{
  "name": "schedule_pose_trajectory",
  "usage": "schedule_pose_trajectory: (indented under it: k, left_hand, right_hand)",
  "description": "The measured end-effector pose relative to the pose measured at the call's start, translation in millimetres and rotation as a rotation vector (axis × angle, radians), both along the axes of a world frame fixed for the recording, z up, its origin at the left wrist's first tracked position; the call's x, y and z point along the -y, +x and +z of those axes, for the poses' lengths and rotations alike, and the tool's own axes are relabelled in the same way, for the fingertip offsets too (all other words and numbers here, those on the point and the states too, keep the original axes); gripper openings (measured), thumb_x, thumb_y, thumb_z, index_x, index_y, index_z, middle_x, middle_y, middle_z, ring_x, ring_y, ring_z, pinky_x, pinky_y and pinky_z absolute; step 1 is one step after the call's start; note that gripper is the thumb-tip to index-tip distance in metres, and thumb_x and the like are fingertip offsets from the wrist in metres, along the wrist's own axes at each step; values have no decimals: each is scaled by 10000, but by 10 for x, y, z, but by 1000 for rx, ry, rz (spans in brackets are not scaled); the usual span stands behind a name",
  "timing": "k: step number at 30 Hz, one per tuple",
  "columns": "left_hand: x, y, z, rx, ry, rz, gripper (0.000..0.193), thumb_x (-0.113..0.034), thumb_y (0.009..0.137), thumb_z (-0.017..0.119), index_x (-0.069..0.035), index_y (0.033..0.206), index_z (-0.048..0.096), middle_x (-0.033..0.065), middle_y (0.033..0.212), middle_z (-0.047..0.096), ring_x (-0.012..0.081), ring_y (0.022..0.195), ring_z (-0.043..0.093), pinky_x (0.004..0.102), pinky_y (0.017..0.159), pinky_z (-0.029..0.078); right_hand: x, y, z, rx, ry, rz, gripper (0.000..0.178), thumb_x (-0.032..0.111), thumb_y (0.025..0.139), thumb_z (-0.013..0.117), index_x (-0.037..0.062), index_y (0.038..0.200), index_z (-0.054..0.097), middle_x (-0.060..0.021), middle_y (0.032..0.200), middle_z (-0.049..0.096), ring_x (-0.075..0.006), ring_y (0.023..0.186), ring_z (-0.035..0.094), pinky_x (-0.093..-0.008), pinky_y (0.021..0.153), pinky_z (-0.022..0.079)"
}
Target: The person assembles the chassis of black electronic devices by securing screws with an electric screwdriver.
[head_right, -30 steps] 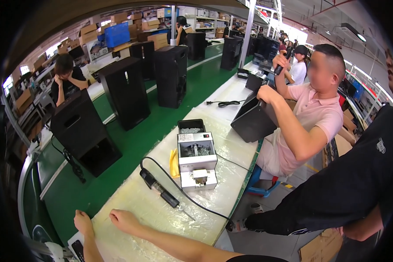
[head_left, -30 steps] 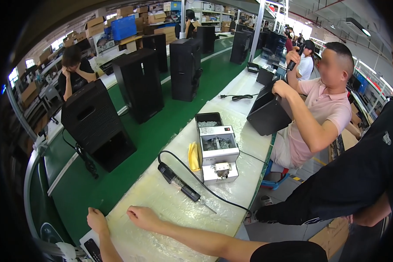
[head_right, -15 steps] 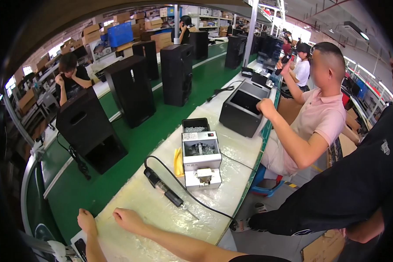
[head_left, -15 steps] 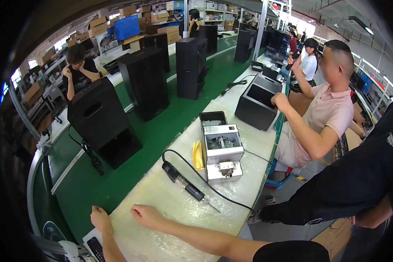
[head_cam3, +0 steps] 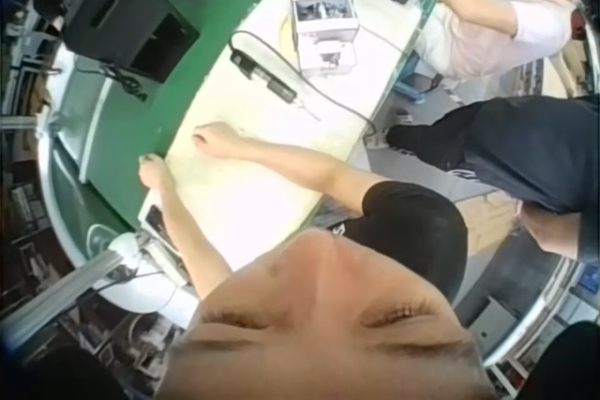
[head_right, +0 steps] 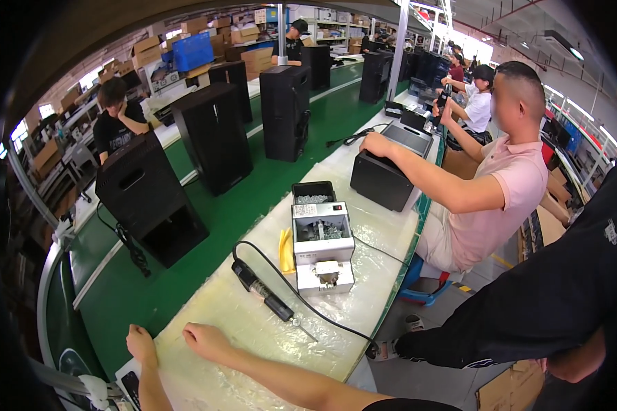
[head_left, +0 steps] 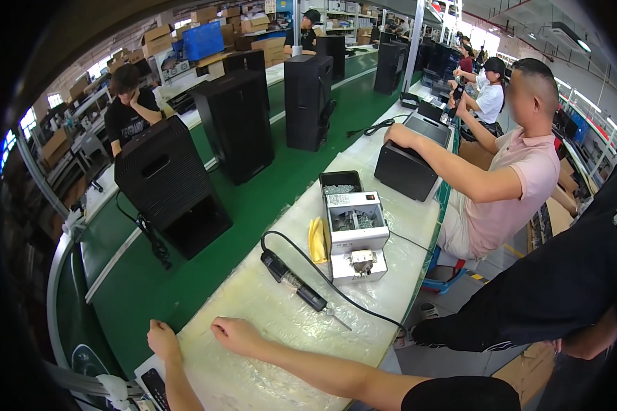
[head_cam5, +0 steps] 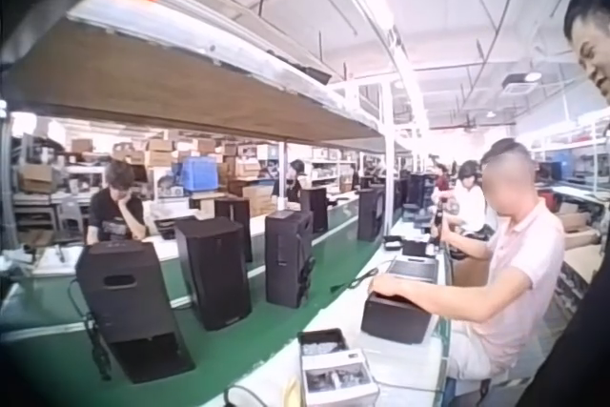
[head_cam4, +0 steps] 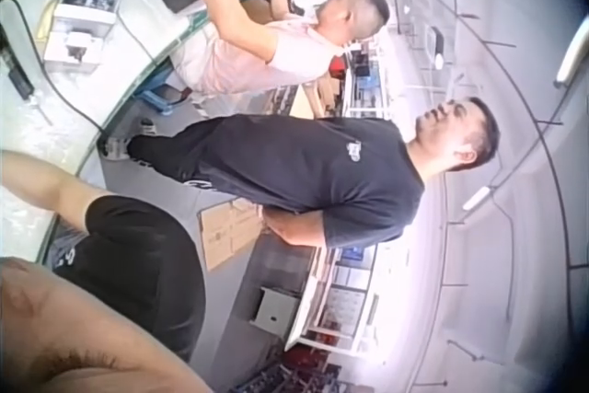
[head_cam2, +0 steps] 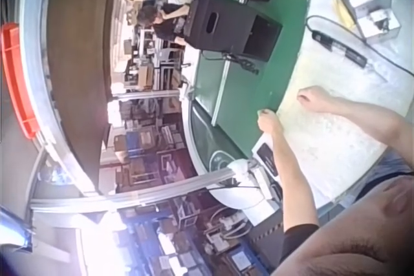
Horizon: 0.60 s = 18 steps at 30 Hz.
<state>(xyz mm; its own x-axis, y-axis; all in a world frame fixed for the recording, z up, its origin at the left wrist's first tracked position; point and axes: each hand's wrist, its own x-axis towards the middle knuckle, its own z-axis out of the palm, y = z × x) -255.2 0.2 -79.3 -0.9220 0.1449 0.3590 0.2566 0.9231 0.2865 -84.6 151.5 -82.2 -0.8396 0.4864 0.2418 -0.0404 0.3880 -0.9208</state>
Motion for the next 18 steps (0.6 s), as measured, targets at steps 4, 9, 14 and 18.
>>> schedule_pose_trajectory:
  k: [4,9,14,18]
  left_hand:
    - [22,-29,-55,-41,4,-11,161,-141,863,512,-21,818,609,215,739,644,415,714,628,495,617,489]
    - [13,-31,-64,-35,-4,-10,166,-143,867,511,-21,811,608,215,735,642,415,707,626,496,611,487]
    - [12,-25,-45,-30,-9,-10,170,-143,871,508,-22,800,604,212,730,641,412,701,626,495,605,486]
    - [-5,-18,-34,-23,3,-3,165,-141,864,515,-21,799,607,219,731,638,416,699,622,496,606,482]
  right_hand:
    - [3,-1,-7,4,-13,4,160,185,888,569,39,888,635,-176,786,653,-361,701,629,-432,618,487]
    - [-9,0,-21,-7,-12,4,163,185,889,567,37,891,634,-174,790,654,-359,701,629,-429,618,488]
    - [-13,8,2,1,-16,15,166,186,891,564,33,887,630,-169,785,652,-355,697,627,-427,613,486]
    - [-24,13,13,2,4,14,172,192,895,560,34,884,627,-166,782,651,-351,693,625,-424,611,484]
